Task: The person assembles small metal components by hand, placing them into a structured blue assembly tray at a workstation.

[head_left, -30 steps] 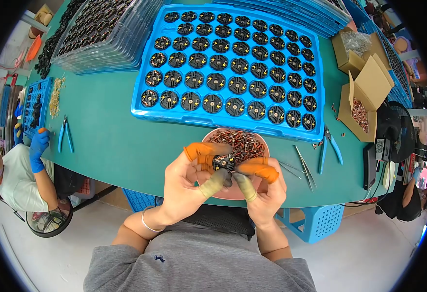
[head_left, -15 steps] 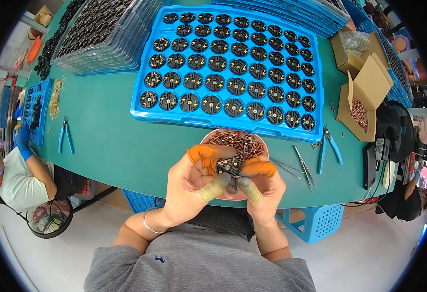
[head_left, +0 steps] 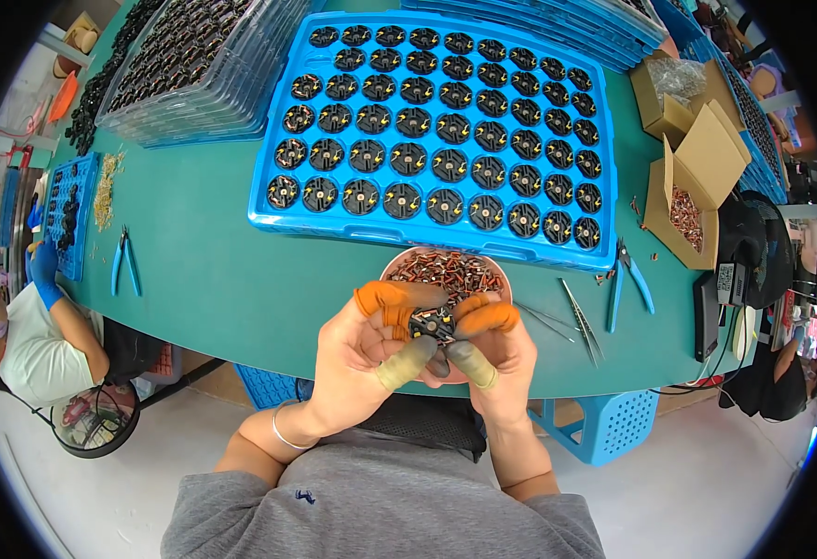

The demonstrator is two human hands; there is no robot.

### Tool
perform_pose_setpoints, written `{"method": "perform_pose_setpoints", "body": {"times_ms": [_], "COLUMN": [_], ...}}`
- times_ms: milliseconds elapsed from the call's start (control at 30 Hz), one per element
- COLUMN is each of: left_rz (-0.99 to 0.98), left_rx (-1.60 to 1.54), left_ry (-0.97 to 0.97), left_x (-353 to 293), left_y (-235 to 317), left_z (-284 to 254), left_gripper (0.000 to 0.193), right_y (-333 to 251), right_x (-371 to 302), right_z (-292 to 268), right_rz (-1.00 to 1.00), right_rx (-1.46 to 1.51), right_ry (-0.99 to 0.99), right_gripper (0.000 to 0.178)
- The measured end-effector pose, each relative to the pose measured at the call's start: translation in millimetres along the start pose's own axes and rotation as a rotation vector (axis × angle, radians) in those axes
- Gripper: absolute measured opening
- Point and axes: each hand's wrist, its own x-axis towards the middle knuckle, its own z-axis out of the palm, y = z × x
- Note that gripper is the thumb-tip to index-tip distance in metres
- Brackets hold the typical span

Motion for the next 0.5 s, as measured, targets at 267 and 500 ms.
{"method": "perform_pose_setpoints", "body": {"times_ms": [267,500], "left_rz": [0.091,0.175], "left_rx": [0.079,0.242], "left_ry": [-0.077,0.008], "left_x": [-1,-2], "left_y": [-5,-7], "left_z": [-3,3], "left_gripper": [0.033,0.036], "right_y": [0,-1], "right_x": [-2,0], "right_z": [3,4], "right_rz": [0.077,0.077], "right_rx": [0.073,0.017], "right_ry": [0.062,0.092], "right_gripper": [0.029,0.030]}}
